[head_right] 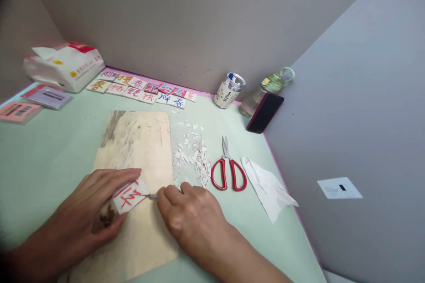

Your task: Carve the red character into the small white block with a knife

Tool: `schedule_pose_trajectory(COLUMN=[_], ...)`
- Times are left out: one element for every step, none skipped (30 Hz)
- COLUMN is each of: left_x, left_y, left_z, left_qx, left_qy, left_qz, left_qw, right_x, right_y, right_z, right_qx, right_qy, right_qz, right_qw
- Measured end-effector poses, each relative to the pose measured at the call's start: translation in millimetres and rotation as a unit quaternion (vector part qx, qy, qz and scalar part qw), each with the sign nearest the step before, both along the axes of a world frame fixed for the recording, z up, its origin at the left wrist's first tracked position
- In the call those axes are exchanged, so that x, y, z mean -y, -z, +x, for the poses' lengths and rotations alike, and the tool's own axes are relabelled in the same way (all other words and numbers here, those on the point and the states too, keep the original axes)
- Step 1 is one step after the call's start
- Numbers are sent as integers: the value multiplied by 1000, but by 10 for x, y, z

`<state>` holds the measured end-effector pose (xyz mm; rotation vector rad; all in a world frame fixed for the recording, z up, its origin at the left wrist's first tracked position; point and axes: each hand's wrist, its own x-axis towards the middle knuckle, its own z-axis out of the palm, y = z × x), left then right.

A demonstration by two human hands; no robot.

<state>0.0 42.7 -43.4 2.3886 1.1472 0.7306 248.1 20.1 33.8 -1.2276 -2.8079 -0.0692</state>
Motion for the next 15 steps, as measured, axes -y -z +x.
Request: schedule_pose_trajectory(left_x=[-5, -11, -18, -26, -36, -45, -55, -64, -73, -80, -86, -90, -92, -93, -92], left_y=[-4, -5, -4, 1, 9, 19, 31, 43, 54, 63, 70, 73, 74, 74, 71], left_z=[-11, -27, -48, -71, -94, -116, -134, -148, -156, -161, -161, -158, -153, -146, -138], left_qx=[1, 3, 5, 6, 7, 8, 8, 9, 12, 15, 18, 20, 23, 24, 24], left_qy=[1, 4, 7, 13, 19, 22, 23, 23, 21, 18, 15, 12, 9, 7, 3], left_qz=[-8, -19, -34, -49, -60, -69, -75, -78, -79, -79, -78, -78, -77, -74, -69], left_qw=[1000, 1000, 999, 999, 998, 997, 997, 997, 997, 997, 997, 997, 997, 997, 997], right_x=[3, 12, 26, 45, 67, 92, 117, 141, 162, 179, 193, 201, 206, 209, 209], right_y=[10, 24, 41, 60, 80, 101, 121, 139, 155, 168, 177, 182, 184, 184, 181], right_z=[0, -1, -4, -7, -13, -19, -25, -32, -38, -42, -44, -44, -42, -38, -33], right_qx=[-1, -3, -7, -12, -17, -24, -31, -38, -43, -46, -48, -51, -55, -60, -68], right_qy=[4, 11, 19, 28, 37, 44, 48, 51, 53, 55, 59, 65, 74, 83, 90], right_qz=[-6, -11, -17, -23, -28, -32, -34, -34, -35, -39, -47, -57, -70, -83, -96], right_qw=[1000, 1000, 1000, 999, 999, 998, 998, 997, 997, 997, 996, 995, 993, 991, 989])
